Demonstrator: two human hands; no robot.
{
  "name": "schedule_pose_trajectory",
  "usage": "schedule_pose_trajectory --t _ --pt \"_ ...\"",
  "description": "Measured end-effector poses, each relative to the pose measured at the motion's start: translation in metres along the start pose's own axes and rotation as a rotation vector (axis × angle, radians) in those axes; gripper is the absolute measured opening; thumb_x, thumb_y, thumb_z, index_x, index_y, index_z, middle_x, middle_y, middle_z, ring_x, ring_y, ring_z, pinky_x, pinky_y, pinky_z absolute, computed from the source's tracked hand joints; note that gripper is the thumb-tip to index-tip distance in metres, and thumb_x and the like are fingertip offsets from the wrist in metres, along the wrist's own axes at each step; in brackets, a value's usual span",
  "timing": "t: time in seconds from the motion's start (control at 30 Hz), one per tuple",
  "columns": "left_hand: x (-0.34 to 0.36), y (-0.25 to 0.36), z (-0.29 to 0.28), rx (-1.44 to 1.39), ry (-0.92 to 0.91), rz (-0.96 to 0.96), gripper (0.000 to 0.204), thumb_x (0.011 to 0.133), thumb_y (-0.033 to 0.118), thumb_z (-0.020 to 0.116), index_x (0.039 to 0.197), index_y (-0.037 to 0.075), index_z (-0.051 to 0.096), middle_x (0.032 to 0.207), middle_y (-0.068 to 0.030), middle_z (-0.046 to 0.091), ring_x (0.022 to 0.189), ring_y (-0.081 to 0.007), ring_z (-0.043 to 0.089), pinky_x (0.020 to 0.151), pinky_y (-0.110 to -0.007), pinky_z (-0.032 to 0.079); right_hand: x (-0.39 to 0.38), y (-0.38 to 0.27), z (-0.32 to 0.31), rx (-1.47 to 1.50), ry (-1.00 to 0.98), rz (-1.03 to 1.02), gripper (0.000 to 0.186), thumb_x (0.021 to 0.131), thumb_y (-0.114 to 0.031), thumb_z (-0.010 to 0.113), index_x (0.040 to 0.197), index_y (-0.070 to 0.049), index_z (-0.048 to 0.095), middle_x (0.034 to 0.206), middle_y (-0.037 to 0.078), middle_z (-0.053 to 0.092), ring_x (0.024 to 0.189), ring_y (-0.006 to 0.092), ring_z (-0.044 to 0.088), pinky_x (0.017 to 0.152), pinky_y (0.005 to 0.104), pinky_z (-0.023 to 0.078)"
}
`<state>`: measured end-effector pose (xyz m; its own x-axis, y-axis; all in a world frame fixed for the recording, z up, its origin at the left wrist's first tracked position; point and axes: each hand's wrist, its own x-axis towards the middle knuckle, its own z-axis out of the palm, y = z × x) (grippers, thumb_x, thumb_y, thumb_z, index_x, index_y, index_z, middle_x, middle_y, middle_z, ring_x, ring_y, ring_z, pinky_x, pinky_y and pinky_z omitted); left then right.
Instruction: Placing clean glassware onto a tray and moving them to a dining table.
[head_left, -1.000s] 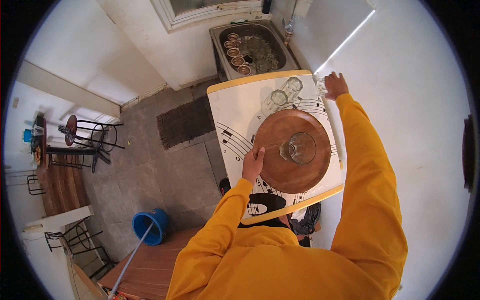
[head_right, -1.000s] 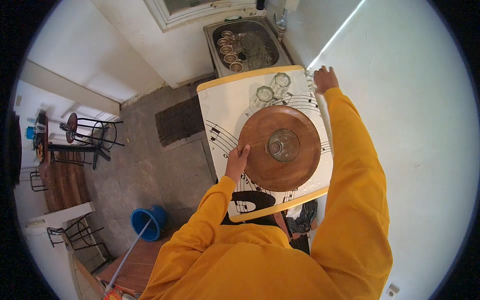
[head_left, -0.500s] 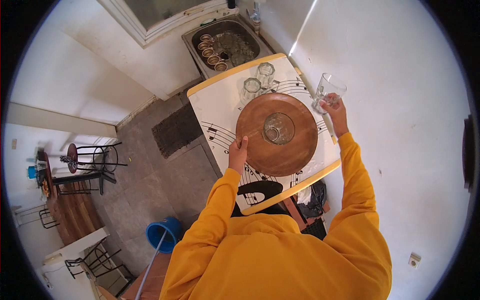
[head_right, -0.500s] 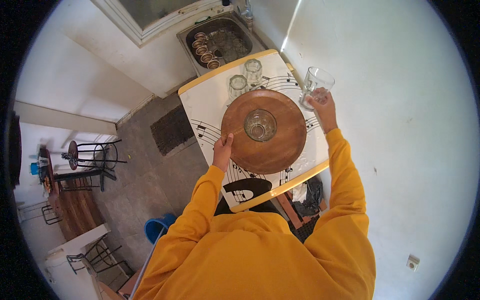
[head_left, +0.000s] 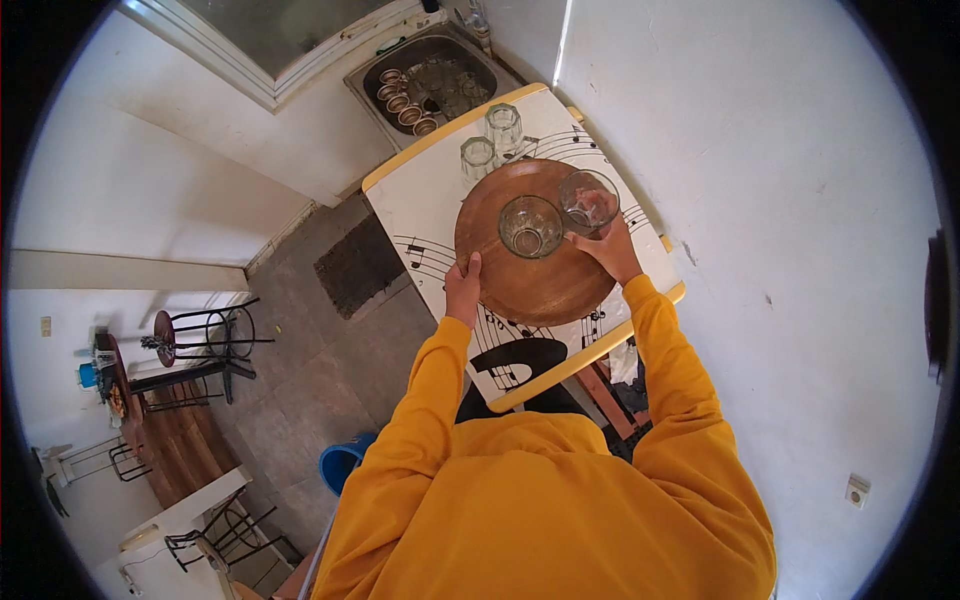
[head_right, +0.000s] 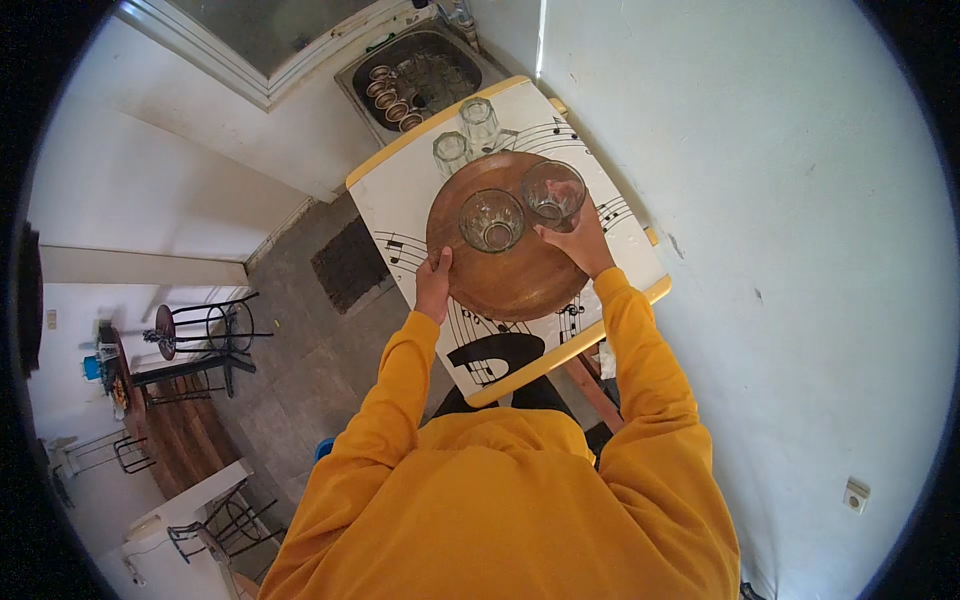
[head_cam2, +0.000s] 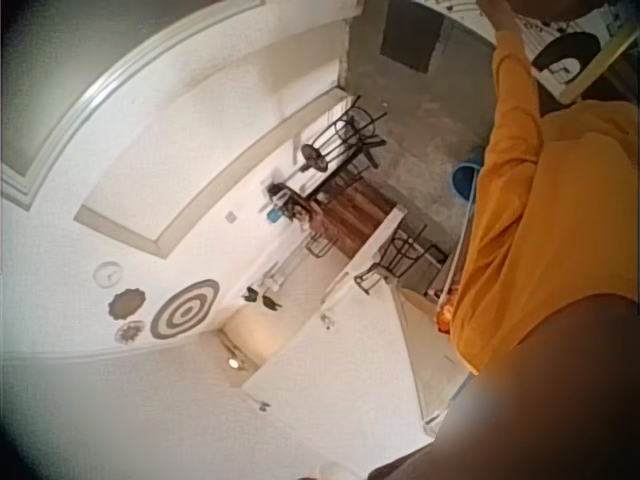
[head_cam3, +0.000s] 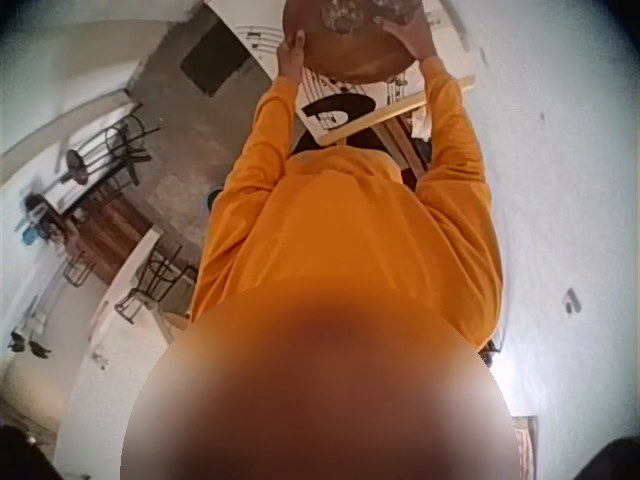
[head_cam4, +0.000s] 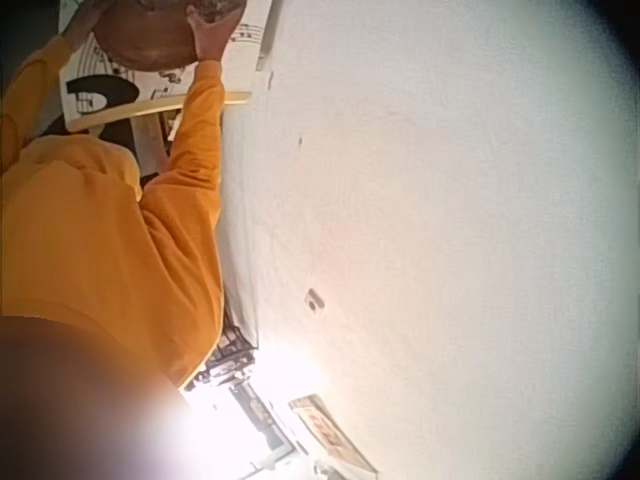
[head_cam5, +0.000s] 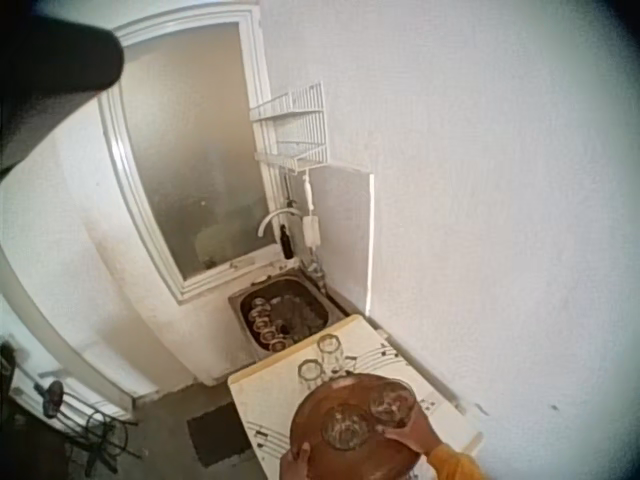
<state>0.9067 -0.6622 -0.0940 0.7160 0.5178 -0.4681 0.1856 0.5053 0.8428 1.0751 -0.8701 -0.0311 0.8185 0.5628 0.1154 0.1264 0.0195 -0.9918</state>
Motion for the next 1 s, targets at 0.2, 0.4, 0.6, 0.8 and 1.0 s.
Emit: schedule_pose_trajectory --t 0.2,0.4,0.6,0.8,1.0 --pt "0.001 0.0 0.001 0.054 -0.024 0.047 0.04 0.097 0.027 0.057 0.123 -0.003 0.054 0.117 -0.0081 0.062 0.104 -0.016 0.058 0.093 -0.03 0.045 -0.002 -0.007 0.004 -0.026 0.019 0.024 0.07 0.07 0.005 0.078 0.127 -0.003 0.04 0.135 0.013 0.046 0.128 0.0216 0.043 0.11 0.0322 0.035" --pt "0.003 -0.002 0.006 0.055 0.051 0.164 0.042 0.099 0.025 0.054 0.133 0.002 0.048 0.126 -0.0071 0.058 0.115 -0.0162 0.053 0.099 -0.03 0.041 -0.004 -0.006 0.007 -0.019 0.002 0.033 0.067 0.071 0.001 0.079 0.126 -0.005 0.041 0.136 0.013 0.045 0.127 0.0211 0.044 0.109 0.0322 0.035" --pt "0.005 -0.004 0.009 -0.105 0.055 0.102 0.043 0.1 0.028 0.052 0.133 -0.001 0.048 0.127 -0.0076 0.057 0.114 -0.0163 0.053 0.1 -0.03 0.04 -0.003 -0.004 0.0 -0.162 -0.032 0.062 0.074 0.072 -0.003 0.079 0.134 -0.005 0.038 0.137 0.012 0.044 0.129 0.0226 0.042 0.11 0.034 0.034" --pt "0.003 -0.004 0.012 -0.041 0.118 0.107 0.052 0.099 0.04 0.052 0.132 0.001 0.048 0.128 -0.0082 0.055 0.113 -0.0181 0.053 0.098 -0.033 0.044 -0.012 -0.007 -0.022 -0.34 0.262 -0.171 0.069 0.082 -0.008 0.067 0.144 -0.009 0.034 0.137 0.011 0.047 0.128 0.0264 0.042 0.109 0.038 0.032" --pt "0.008 -0.009 0.017 0.024 0.126 0.196 0.044 0.1 0.034 0.05 0.125 -0.002 0.053 0.12 -0.0091 0.061 0.106 -0.0166 0.056 0.095 -0.03 0.042 0.012 0.061 -0.047 -0.434 0.322 0.165 0.033 0.096 -0.022 0.052 0.121 -0.002 0.057 0.101 0.016 0.066 0.098 0.0263 0.061 0.088 0.0373 0.045"
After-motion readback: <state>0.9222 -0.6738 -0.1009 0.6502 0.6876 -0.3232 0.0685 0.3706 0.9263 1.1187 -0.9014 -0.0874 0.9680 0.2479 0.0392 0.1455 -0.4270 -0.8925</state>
